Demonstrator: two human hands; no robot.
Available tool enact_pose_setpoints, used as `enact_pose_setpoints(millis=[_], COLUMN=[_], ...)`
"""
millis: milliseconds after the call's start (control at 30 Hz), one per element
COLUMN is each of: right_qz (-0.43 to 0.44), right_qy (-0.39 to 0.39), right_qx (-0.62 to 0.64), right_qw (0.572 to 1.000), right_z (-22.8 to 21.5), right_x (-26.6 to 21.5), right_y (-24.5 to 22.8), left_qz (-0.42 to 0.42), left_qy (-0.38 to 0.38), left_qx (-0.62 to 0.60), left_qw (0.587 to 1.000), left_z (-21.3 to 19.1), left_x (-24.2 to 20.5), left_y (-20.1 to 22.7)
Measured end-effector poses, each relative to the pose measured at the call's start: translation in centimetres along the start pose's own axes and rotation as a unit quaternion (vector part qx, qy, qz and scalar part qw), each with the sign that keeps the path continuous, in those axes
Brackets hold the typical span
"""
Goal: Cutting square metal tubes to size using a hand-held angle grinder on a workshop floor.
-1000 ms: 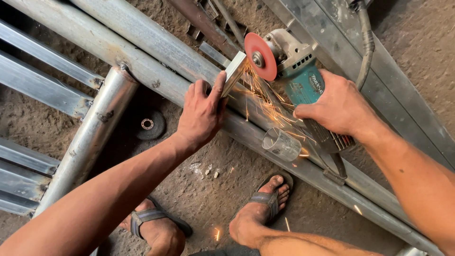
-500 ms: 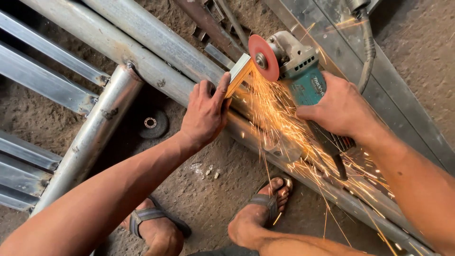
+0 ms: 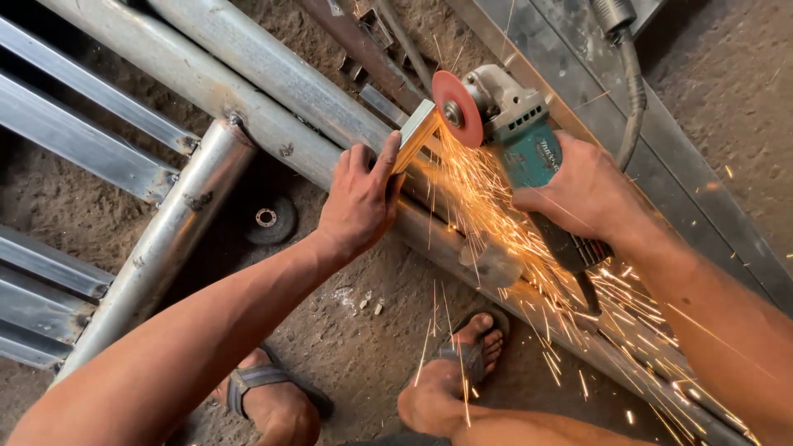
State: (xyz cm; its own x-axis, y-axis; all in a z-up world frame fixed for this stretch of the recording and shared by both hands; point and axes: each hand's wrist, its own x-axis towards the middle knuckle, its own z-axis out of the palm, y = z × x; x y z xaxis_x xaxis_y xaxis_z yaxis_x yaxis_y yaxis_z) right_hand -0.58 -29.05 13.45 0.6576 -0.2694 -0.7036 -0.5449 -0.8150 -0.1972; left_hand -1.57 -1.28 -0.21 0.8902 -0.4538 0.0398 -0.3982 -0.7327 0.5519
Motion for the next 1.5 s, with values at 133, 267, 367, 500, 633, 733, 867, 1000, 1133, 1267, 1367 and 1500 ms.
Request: enact_pose_setpoints(millis=[133,267,367,500,633,733,867,1000,1133,1267,1367,1500], right_qz=[0.006,0.006,0.007,0.004,0.003,-0.009,-0.006,0.001,-0.052,-0.057,-0.048,-0.054], right_qy=[0.000,-0.004,-0.001,0.001,0.000,0.005,0.006,0.000,0.023,0.024,0.023,0.027], right_qx=[0.018,0.024,0.016,0.011,0.005,0.012,0.016,0.005,0.008,0.005,-0.003,-0.007], right_qw=[1.000,1.000,1.000,1.000,1.000,1.000,1.000,1.000,0.998,0.998,0.999,0.998], right_z=[-1.2,-1.6,-1.7,-1.9,-1.8,-1.8,-1.7,-1.8,-1.7,-1.7,-1.7,-1.6], right_x=[-2.0,-1.7,-1.4,-1.6,-1.0,-0.5,-0.3,-0.6,-1.9,-1.9,-1.9,-1.8], right_y=[-1.9,-2.1,-2.0,-2.7,-2.6,-2.5,-2.9,-3.4,-3.8,-3.8,-4.0,-4.0], left_qz=[0.007,-0.008,-0.015,-0.001,0.009,-0.003,-0.012,-0.018,-0.018,-0.027,-0.029,-0.024], left_qy=[-0.015,-0.022,-0.029,-0.036,-0.026,-0.072,-0.098,-0.111,-0.125,-0.127,-0.122,-0.077], left_qx=[-0.005,0.053,0.089,0.145,0.169,0.171,0.164,0.148,0.123,0.115,0.113,0.100], left_qw=[1.000,0.998,0.995,0.989,0.985,0.983,0.982,0.983,0.984,0.985,0.986,0.992], left_z=[-0.3,0.2,0.6,0.6,-0.3,-0.3,0.3,0.2,-2.0,-1.9,-1.8,-1.5], left_x=[0.1,0.3,0.3,0.6,0.8,0.8,1.1,1.1,1.5,1.3,1.3,0.8], left_y=[-0.4,-0.9,-1.0,-1.1,-0.5,-0.6,-0.8,-0.7,0.5,0.6,0.5,0.6])
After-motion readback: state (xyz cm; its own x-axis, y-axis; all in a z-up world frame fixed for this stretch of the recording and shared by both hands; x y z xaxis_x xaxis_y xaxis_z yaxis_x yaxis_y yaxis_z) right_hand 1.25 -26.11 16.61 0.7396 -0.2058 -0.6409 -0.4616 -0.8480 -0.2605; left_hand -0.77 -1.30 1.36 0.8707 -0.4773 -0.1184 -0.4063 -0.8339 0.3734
